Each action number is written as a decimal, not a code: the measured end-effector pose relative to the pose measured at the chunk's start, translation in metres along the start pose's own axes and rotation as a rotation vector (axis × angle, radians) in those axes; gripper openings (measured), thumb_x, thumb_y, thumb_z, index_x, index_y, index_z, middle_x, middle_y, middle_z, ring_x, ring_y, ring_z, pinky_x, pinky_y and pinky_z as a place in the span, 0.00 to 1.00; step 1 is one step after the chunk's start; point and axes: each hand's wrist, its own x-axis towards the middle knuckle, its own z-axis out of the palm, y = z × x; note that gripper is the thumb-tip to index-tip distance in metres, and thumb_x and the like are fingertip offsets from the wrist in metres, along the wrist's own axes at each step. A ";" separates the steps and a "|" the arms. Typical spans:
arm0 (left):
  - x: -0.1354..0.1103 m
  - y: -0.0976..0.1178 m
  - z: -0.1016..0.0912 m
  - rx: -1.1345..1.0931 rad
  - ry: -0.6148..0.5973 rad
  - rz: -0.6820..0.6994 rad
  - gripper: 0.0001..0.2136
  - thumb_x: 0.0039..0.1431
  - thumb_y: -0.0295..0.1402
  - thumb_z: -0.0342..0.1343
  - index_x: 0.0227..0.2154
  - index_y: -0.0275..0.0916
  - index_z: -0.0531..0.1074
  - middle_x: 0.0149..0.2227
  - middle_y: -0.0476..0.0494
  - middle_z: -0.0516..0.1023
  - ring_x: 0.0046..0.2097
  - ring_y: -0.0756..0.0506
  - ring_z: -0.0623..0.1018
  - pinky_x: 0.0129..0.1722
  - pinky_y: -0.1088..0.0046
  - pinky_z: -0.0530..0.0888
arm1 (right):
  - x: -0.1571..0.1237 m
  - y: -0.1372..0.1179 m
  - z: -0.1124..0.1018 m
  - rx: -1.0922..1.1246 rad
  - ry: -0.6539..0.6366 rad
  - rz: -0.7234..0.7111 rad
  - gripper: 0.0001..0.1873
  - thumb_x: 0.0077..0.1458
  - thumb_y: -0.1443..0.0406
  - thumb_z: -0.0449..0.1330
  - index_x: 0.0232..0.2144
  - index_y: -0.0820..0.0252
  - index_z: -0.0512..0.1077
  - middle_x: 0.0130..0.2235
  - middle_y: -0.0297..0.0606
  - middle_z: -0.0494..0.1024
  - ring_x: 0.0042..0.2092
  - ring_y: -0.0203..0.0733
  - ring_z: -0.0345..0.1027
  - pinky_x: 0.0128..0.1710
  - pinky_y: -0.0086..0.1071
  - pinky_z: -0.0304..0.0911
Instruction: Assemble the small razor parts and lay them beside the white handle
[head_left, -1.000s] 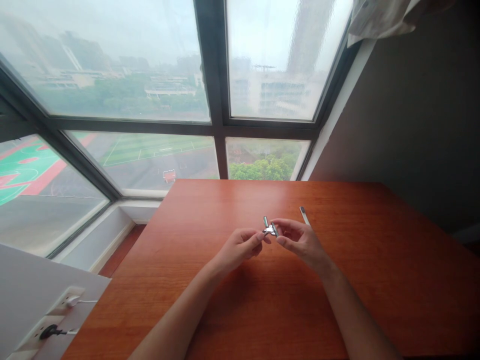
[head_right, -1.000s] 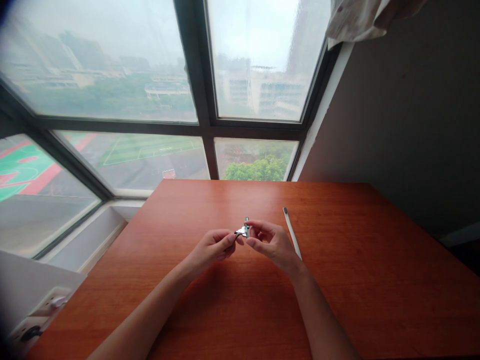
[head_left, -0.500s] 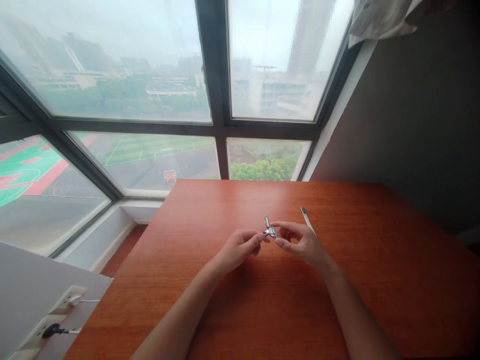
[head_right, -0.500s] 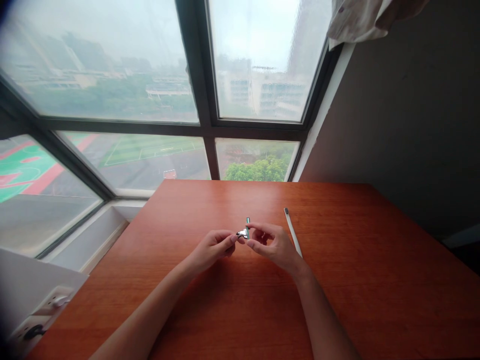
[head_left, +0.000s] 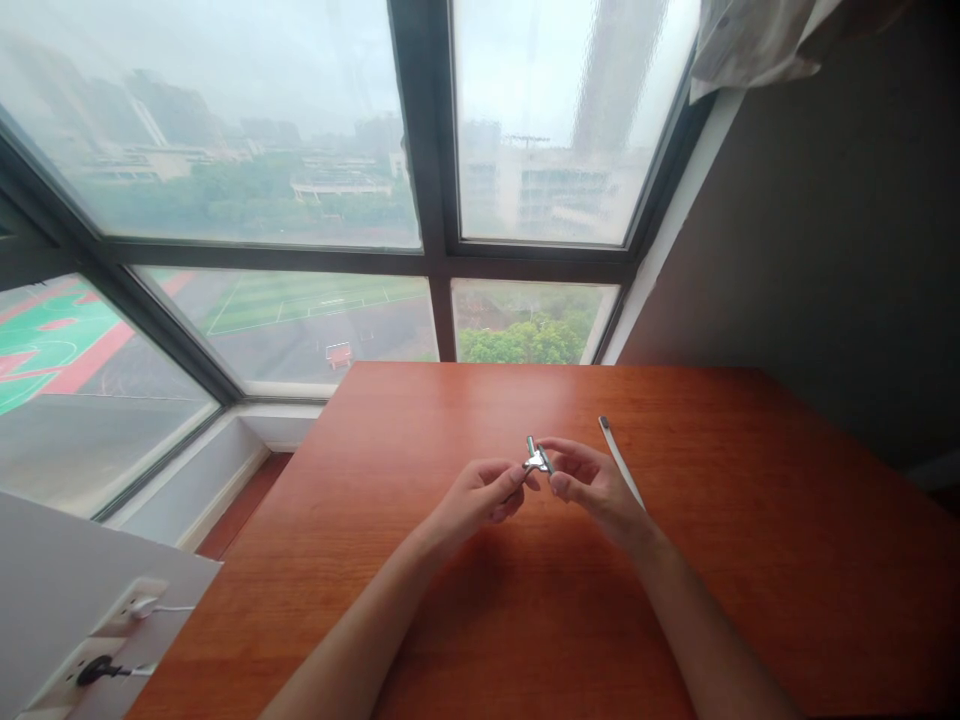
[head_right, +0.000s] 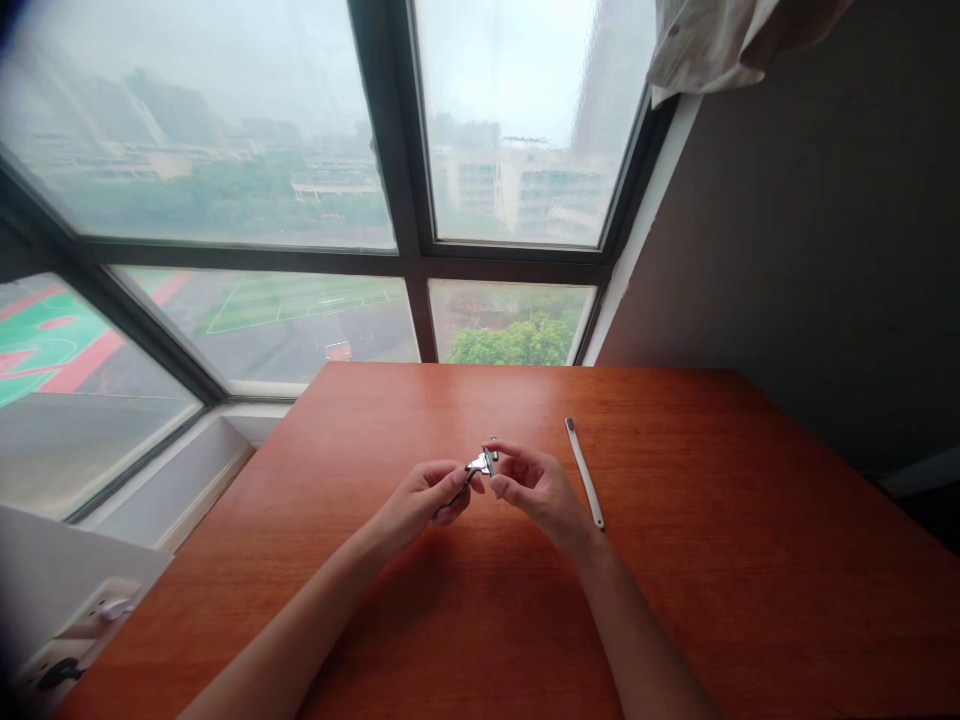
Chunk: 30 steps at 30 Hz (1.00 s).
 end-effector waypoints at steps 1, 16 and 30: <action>0.000 0.001 0.000 -0.002 0.003 -0.001 0.22 0.56 0.51 0.53 0.31 0.32 0.72 0.17 0.55 0.58 0.20 0.55 0.56 0.21 0.77 0.52 | 0.000 0.000 0.001 0.005 0.008 -0.006 0.25 0.47 0.54 0.66 0.47 0.58 0.73 0.27 0.32 0.67 0.28 0.35 0.59 0.27 0.28 0.57; 0.005 -0.008 -0.005 0.167 0.005 0.093 0.21 0.59 0.49 0.51 0.32 0.32 0.73 0.23 0.50 0.64 0.27 0.51 0.62 0.28 0.76 0.59 | 0.000 0.001 0.002 -0.130 0.047 -0.097 0.21 0.49 0.57 0.64 0.44 0.60 0.70 0.26 0.31 0.67 0.28 0.35 0.62 0.29 0.29 0.59; 0.005 -0.011 -0.009 0.346 0.104 0.116 0.21 0.60 0.48 0.47 0.33 0.33 0.74 0.23 0.51 0.61 0.27 0.50 0.60 0.27 0.76 0.58 | 0.002 0.003 0.000 -0.395 0.013 -0.180 0.21 0.53 0.56 0.61 0.47 0.59 0.69 0.25 0.31 0.68 0.26 0.35 0.61 0.26 0.29 0.59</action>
